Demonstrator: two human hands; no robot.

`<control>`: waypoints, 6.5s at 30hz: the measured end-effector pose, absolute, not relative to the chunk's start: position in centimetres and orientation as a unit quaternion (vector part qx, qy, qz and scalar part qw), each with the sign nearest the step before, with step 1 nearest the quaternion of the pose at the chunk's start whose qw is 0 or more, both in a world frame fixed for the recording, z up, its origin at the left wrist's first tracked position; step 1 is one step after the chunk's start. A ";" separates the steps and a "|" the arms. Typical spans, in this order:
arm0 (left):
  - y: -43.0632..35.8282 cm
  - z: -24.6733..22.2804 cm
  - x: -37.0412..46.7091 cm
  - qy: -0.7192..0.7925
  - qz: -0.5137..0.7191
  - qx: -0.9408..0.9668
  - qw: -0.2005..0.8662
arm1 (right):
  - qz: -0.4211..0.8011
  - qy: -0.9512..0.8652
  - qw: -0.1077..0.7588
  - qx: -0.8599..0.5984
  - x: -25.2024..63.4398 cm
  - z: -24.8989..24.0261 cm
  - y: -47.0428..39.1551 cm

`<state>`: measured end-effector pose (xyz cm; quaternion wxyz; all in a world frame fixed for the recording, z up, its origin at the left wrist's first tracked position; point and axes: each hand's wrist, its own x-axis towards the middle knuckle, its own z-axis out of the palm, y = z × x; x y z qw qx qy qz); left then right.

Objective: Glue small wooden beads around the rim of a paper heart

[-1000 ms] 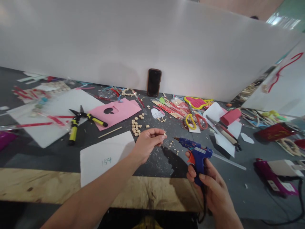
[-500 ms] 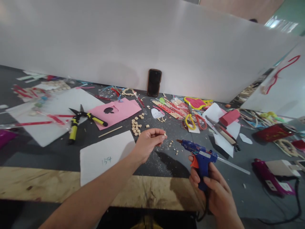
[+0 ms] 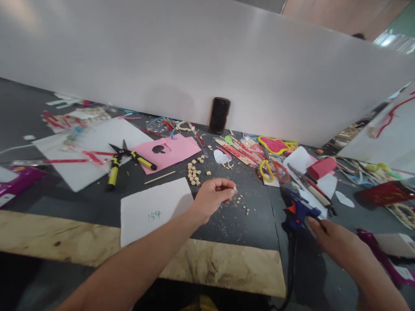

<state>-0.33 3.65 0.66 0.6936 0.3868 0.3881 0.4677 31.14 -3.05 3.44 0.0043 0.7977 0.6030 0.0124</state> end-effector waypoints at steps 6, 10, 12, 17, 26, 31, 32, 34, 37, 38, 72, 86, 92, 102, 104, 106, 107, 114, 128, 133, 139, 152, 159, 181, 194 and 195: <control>3.6 0.6 -0.2 0.390 0.466 0.392 0.690 | -0.081 0.719 -0.091 0.685 24.0 4.5 -1.4; 3.7 0.7 -0.3 0.400 0.468 0.390 0.685 | -0.104 0.807 -0.113 0.570 19.8 4.1 1.5; 3.8 0.7 -0.4 0.406 0.468 0.388 0.683 | -0.103 0.815 -0.117 0.557 19.1 3.6 2.4; 3.7 0.5 -0.4 0.403 0.460 0.397 0.684 | -0.125 0.815 -0.114 0.554 19.5 2.0 2.6; 3.2 0.3 -0.1 0.415 0.433 0.408 0.688 | -0.153 0.832 -0.092 0.525 21.0 1.2 2.3; 3.0 0.5 0.0 0.418 0.413 0.417 0.694 | -0.167 0.843 -0.074 0.506 20.7 1.1 2.3; 2.9 0.5 0.1 0.419 0.411 0.417 0.694 | -0.165 0.842 -0.075 0.509 20.5 1.1 2.3; 2.9 0.5 0.1 0.421 0.411 0.415 0.694 | -0.162 0.831 -0.099 0.523 20.1 1.4 2.2; 2.8 0.5 0.3 0.417 0.413 0.411 0.697 | -0.198 0.779 -0.198 0.562 19.2 2.2 1.7; 2.7 0.4 0.3 0.411 0.415 0.410 0.701 | -0.224 0.753 -0.232 0.573 18.8 2.4 1.5; 2.0 0.7 0.5 0.390 0.434 0.419 0.696 | -0.396 0.625 -0.359 0.568 16.3 2.5 0.8; 2.1 0.7 0.4 0.401 0.423 0.454 0.674 | -0.373 0.649 -0.342 0.568 16.6 2.0 0.8; 2.4 0.5 0.3 0.401 0.436 0.457 0.664 | -0.311 0.664 -0.352 0.582 18.0 1.9 1.2; 2.7 0.3 0.2 0.431 0.440 0.458 0.641 | -0.157 0.778 -0.181 0.581 19.8 0.8 2.1; 2.8 0.2 0.3 0.436 0.441 0.457 0.638 | -0.152 0.782 -0.171 0.580 19.5 0.5 2.1; 2.9 0.2 0.3 0.438 0.443 0.456 0.636 | -0.146 0.786 -0.168 0.576 19.1 0.2 2.1; 2.9 0.2 0.3 0.437 0.443 0.455 0.637 | -0.143 0.788 -0.167 0.575 18.9 0.1 2.1; 2.8 0.0 0.4 0.426 0.442 0.456 0.644 | -0.103 0.801 -0.119 0.577 17.8 -0.3 2.3; 2.7 0.2 0.4 0.434 0.438 0.454 0.644 | -0.230 0.726 -0.259 0.594 18.0 0.9 1.9; 2.7 0.3 0.5 0.434 0.437 0.443 0.652 | -0.246 0.711 -0.275 0.598 18.0 1.3 1.6; 2.8 0.2 0.5 0.437 0.436 0.450 0.646 | -0.156 0.772 -0.165 0.594 18.6 0.3 2.1; 2.8 -0.2 0.5 0.424 0.424 0.456 0.657 | -0.158 0.760 -0.195 0.599 19.7 1.1 2.2; 3.0 -0.3 0.4 0.422 0.441 0.453 0.649 | -0.166 0.750 -0.200 0.608 20.0 1.4 2.1; 3.1 -0.2 0.3 0.425 0.438 0.464 0.643 | -0.038 0.815 -0.069 0.574 17.4 0.2 1.7; 3.3 -0.4 0.3 0.454 0.405 0.484 0.629 | -0.025 0.775 -0.210 0.596 20.7 5.1 -0.9; 3.3 -0.5 0.3 0.455 0.395 0.499 0.624 | -0.012 0.762 -0.199 0.617 21.5 5.6 -1.7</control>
